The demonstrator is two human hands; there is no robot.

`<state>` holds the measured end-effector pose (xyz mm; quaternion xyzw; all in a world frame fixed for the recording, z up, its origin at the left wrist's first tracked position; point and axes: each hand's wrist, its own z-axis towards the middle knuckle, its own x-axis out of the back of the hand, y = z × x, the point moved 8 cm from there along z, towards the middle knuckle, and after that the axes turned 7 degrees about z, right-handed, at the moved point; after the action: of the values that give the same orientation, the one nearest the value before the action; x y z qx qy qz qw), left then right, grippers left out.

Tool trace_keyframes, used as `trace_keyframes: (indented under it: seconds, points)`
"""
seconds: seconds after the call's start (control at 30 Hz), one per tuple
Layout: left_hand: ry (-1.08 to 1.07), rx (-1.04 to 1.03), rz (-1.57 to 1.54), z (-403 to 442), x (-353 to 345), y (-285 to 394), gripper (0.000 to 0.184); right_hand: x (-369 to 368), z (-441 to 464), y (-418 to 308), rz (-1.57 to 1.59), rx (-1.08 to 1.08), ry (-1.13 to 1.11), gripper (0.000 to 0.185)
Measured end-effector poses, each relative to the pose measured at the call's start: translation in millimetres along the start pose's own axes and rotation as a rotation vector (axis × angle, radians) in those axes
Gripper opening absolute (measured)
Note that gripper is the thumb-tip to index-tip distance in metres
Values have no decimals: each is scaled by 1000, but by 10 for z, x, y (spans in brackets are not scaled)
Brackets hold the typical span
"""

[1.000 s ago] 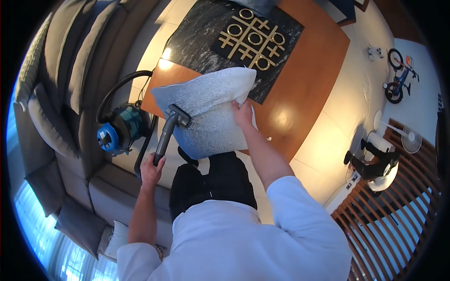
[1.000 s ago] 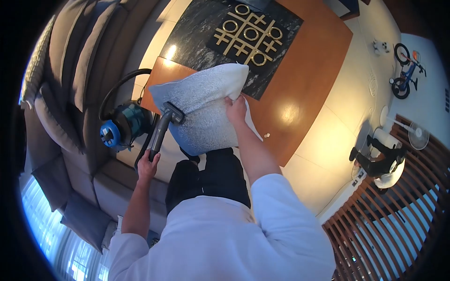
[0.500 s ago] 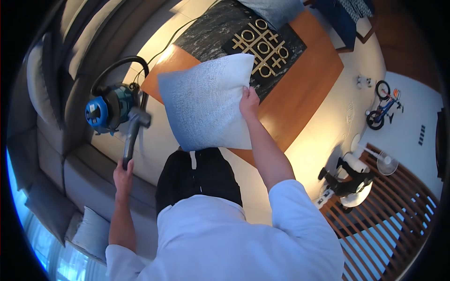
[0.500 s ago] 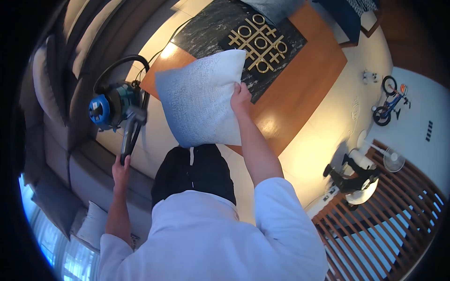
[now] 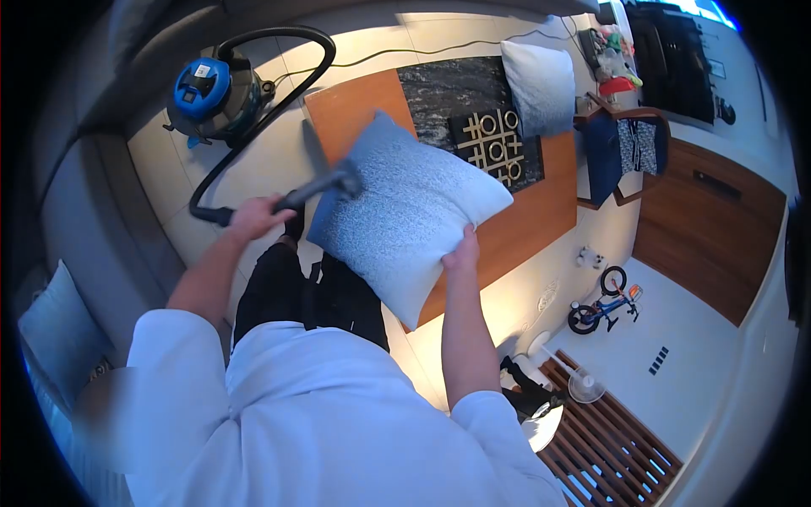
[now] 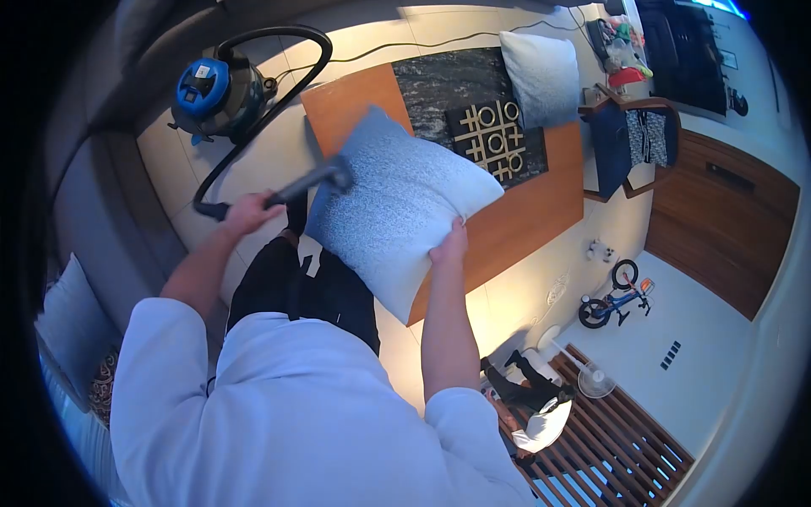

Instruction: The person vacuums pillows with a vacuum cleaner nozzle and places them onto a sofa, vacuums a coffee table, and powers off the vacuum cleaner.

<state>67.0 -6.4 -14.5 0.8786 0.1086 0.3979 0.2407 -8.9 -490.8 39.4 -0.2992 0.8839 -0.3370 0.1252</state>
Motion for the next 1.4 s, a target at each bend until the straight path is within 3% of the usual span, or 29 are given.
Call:
trace_keyframes:
  seconds: [0.07,0.17,0.27,0.3,0.33,0.4,0.5,0.6,0.73,0.8,0.87,1.0,1.07,1.13,1.17,1.2,1.27,1.33,1.37,1.4]
  points:
    - [-48,199,61,-180,158,-660,63,204,-31,35,-11,-29,85,58]
    - [-51,215,61,-394,402,-731,59,247,-80,102,42,-61,28,60]
    - [13,-28,-116,-347,472,253,54,277,-87,196,9,-112,148,61]
    - [-147,-55,-253,-332,450,675,54,229,-132,185,4,-114,140,61]
    - [-57,-185,-293,-311,385,1024,52,150,-200,155,34,-108,107,60]
    - [-19,-463,-279,-232,254,1637,53,84,-226,146,122,-113,5,58]
    - [-189,-517,-68,-56,-24,1921,54,-26,-281,64,136,-78,-77,59]
    - [-101,-397,-118,215,-265,1089,55,74,-180,89,113,-146,-49,59]
    - [-93,120,22,81,-12,-591,60,407,-25,75,24,-138,137,60]
    - [-130,239,154,-195,287,-926,57,485,57,32,-18,-135,167,60]
    - [-73,160,83,-286,383,-651,55,428,101,14,66,-132,33,61]
    - [97,-171,-148,-153,210,1026,52,532,194,39,-87,-76,212,61]
    - [-50,-306,-180,-71,109,1897,51,576,365,117,-36,-30,95,57]
    - [-117,-361,-175,2,-69,2282,52,585,426,79,-84,32,51,56]
    - [-156,-390,-164,46,-151,2405,53,561,376,75,78,45,29,52]
    - [-169,-407,-154,66,-203,2363,53,536,298,55,94,50,45,52]
    - [-258,-192,-139,183,-256,1714,56,493,182,-74,-11,135,229,50]
    - [-87,-60,48,185,-121,861,59,450,72,-90,21,112,289,51]
    - [-162,113,96,187,-148,296,62,437,59,-75,50,90,276,53]
    - [-149,159,200,161,-152,-210,63,452,54,-52,76,70,264,54]
